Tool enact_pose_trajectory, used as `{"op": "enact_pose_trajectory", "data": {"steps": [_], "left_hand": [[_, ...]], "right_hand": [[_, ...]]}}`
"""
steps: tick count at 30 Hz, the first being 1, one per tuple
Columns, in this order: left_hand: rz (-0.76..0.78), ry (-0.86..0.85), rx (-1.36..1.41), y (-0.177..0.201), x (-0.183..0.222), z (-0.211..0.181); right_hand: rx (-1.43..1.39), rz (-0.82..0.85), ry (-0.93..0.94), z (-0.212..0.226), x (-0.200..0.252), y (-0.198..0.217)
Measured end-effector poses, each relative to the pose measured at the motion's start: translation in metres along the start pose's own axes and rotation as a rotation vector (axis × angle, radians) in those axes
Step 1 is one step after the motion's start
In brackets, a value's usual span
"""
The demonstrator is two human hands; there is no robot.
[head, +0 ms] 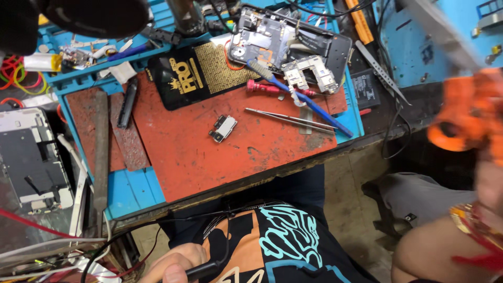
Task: The person joins the internal wiring of a pair of neckband headphones, then fits the plastic casing sections together using a pair of tweezers and their hands at a workstation.
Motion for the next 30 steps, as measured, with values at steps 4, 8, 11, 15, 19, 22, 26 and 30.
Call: {"op": "enact_pose_trajectory", "data": {"steps": [4,8,11,15,19,22,26,30], "left_hand": [[0.008,0.013,-0.018,-0.002,0.008,0.006],[0.218,0.029,0.176,0.011,0.000,0.015],[0.207,0.037,0.219,0.014,0.005,0.017],[-0.069,0.125,0.011,0.002,0.018,0.010],[-0.155,0.235,-0.234,-0.010,0.013,0.001],[-0.139,0.260,-0.227,-0.013,0.013,-0.003],[-0.101,0.336,-0.111,-0.004,0.028,0.008],[-0.111,0.081,1.717,-0.002,0.038,0.041]], "right_hand": [[0.196,-0.037,0.105,0.010,-0.015,-0.040],[0.380,-0.249,0.275,0.018,-0.027,-0.076],[0.691,-0.381,0.535,0.032,-0.017,-0.090],[0.741,-0.313,0.621,0.056,0.000,-0.106],[0.530,-0.031,0.503,0.083,0.004,-0.130],[0.695,0.055,0.259,0.087,-0.018,-0.122],[0.936,0.275,0.121,0.075,-0.056,-0.105],[1.132,0.452,0.174,0.069,-0.074,-0.105]]}}
Point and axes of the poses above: each hand's wrist, its own x-axis away from the middle knuckle, its own y-axis out of the back of the hand, z = x × y, the point moved 3 cm from there along -x, towards the middle knuckle, and after that the axes turned 12 degrees about z, right-handed, at the moved point
